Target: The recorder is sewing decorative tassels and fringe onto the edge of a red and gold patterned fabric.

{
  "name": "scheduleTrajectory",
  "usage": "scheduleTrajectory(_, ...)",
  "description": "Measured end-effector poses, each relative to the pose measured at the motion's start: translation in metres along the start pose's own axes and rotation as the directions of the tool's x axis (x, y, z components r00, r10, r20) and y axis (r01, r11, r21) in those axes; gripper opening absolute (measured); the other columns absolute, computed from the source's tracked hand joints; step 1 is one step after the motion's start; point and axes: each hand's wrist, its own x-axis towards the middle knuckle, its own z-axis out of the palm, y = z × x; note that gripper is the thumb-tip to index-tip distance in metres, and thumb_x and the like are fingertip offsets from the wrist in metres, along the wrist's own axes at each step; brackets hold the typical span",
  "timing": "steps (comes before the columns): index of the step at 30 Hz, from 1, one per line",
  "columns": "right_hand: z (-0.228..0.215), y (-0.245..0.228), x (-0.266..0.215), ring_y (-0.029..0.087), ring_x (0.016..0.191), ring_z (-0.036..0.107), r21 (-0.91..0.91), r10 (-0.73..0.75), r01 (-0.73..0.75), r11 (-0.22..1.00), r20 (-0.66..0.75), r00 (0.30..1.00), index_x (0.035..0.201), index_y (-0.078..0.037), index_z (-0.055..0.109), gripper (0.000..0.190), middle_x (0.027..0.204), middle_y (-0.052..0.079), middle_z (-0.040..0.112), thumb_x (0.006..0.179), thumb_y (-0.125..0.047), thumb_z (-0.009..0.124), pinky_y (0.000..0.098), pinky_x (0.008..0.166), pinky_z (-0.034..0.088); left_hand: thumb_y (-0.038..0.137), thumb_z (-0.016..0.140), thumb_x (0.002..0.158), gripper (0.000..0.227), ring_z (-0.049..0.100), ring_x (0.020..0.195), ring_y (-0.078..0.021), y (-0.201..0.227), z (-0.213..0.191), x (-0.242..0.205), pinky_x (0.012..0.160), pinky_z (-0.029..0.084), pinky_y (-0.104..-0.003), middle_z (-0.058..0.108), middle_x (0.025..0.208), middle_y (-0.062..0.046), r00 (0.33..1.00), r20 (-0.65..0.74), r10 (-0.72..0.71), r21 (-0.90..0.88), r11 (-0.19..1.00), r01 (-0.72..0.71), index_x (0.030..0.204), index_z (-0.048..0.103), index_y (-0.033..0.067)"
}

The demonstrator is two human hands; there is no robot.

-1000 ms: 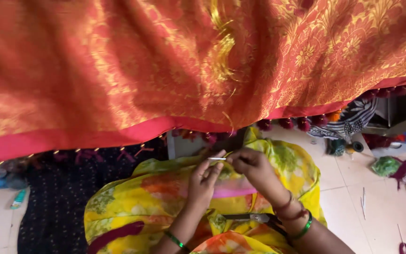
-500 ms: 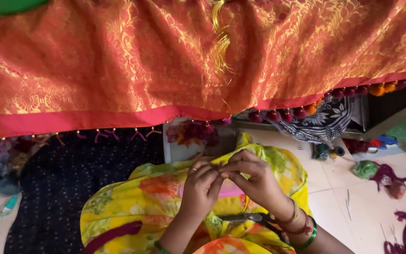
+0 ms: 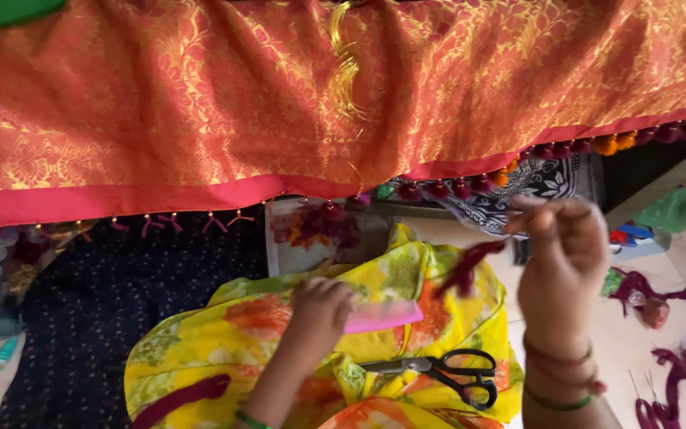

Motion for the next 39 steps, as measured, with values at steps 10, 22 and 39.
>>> scheduleTrajectory(10, -0.117, 0.02, 0.091, 0.027, 0.107, 0.065, 0.456, 0.343, -0.31, 0.834, 0.012, 0.939, 0.11, -0.007, 0.061, 0.012, 0.116, 0.012, 0.068, 0.116, -0.007, 0.05, 0.0529, 0.1, 0.053, 0.025, 0.079, 0.093, 0.034, 0.06, 0.125, -0.0212, 0.033, -0.103, 0.052, 0.11, 0.046, -0.048, 0.067, 0.126, -0.003, 0.953, -0.205, -0.223, -0.971, 0.164, -0.171, 0.12, 0.065, 0.0122)
scheduleTrajectory(22, -0.148, -0.001, 0.13, 0.025, 0.113, 0.065, 0.324, 0.246, -0.218, 0.921, -0.047, 0.968, 0.109, -0.006, 0.065, 0.02, 0.115, 0.007, 0.068, 0.11, -0.008, 0.045, 0.0461, 0.106, 0.049, 0.022, 0.063, 0.107, 0.019, 0.072, 0.106, -0.03, 0.083, -0.096, 0.085, 0.101, 0.054, -0.05, 0.075, 0.108, -0.015, 0.983, -0.022, -0.18, -0.993, -0.113, -0.042, 0.104, 0.072, 0.005)
scheduleTrajectory(39, -0.104, 0.014, 0.028, 0.014, 0.096, 0.064, -0.348, 0.183, -0.246, 0.905, -0.204, 0.962, 0.103, -0.001, 0.063, 0.007, 0.102, 0.004, 0.07, 0.109, -0.003, 0.059, 0.0336, 0.093, 0.053, 0.022, 0.068, 0.096, 0.018, 0.074, 0.095, -0.0198, 0.088, -0.093, 0.092, 0.083, 0.06, -0.038, 0.077, 0.101, -0.008, 0.937, 0.109, -0.332, -0.993, 0.01, 0.119, 0.094, 0.073, 0.0051)
